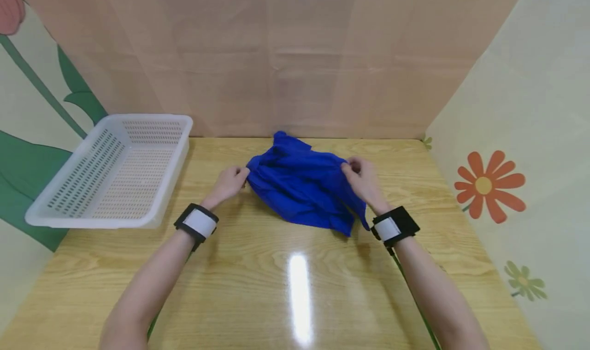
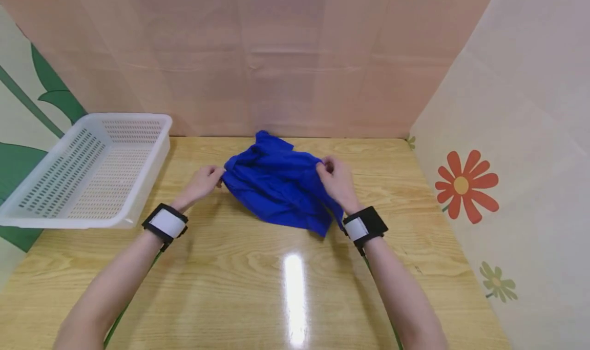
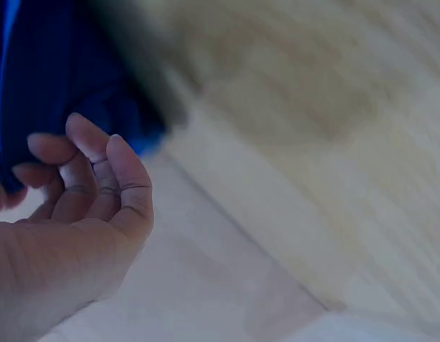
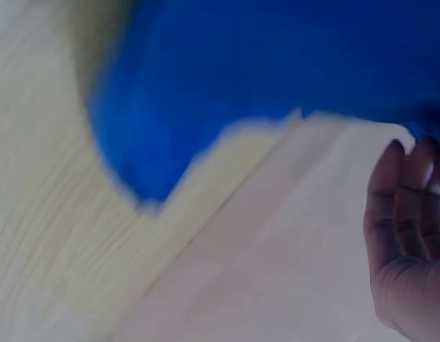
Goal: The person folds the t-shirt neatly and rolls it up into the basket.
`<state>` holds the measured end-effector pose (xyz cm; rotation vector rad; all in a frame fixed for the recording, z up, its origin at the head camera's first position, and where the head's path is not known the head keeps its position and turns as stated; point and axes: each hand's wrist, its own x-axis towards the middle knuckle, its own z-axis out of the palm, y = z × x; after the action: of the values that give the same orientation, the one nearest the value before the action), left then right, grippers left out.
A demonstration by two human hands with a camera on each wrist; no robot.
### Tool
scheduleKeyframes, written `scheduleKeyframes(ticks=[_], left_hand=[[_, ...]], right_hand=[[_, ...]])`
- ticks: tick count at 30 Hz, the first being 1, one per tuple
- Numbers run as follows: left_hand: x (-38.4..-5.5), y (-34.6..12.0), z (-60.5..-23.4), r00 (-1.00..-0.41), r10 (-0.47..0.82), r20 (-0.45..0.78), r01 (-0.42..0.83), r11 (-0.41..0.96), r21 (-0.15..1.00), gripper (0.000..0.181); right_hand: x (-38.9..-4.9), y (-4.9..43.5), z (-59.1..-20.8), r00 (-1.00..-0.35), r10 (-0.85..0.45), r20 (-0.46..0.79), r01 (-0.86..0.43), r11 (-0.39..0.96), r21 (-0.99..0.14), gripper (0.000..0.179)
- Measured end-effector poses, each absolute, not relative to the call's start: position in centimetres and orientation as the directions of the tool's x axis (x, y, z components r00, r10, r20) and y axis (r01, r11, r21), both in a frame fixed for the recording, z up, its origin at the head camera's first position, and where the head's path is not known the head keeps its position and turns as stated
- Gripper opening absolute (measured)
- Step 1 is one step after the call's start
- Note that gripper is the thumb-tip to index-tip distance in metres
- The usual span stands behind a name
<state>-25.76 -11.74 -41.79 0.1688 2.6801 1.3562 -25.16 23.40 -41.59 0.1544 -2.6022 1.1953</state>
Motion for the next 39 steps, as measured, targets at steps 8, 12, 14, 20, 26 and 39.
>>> scheduleKeyframes(ticks=[8, 12, 14, 20, 26, 39], left_hand=[[-26.3, -17.3, -37.4, -0.961, -0.27, 0.059, -0.049, 0.376, 0.925, 0.033], [-26.6, -18.0, -37.8, -0.932, -0.326, 0.16, 0.022, 0.389, 0.921, 0.033], [-26.5, -17.8, -38.6, -0.944, -0.269, 0.193, 0.051, 0.46, 0.887, 0.038], [-25.0, -17.0, -40.9, -0.989, 0.059, 0.137, 0.134, 0.749, 0.649, 0.04], [-22.9, -16.3, -40.8, -0.865, 0.31, -0.394, 0.122, 0.893, 0.433, 0.035], [-21.5, -15.7, -41.9, -0.764, 0.227, -0.604, -0.061, 0.907, 0.418, 0.016]], right_hand=[[-25.3, 31.5, -39.1, -0.874, 0.461, 0.151, 0.04, 0.379, -0.925, 0.02], [-24.9, 35.1, -40.5, -0.887, 0.453, 0.089, 0.135, 0.439, -0.888, 0.027], [-24.5, 36.3, -41.4, -0.915, 0.4, 0.046, 0.194, 0.538, -0.82, 0.035], [-23.4, 38.5, -43.4, -0.968, 0.206, -0.144, 0.25, 0.745, -0.618, 0.071], [-23.3, 39.1, -44.1, -0.971, 0.185, -0.155, 0.241, 0.779, -0.579, 0.067], [-23.5, 39.5, -43.8, -0.966, 0.21, -0.148, 0.256, 0.753, -0.606, 0.058]])
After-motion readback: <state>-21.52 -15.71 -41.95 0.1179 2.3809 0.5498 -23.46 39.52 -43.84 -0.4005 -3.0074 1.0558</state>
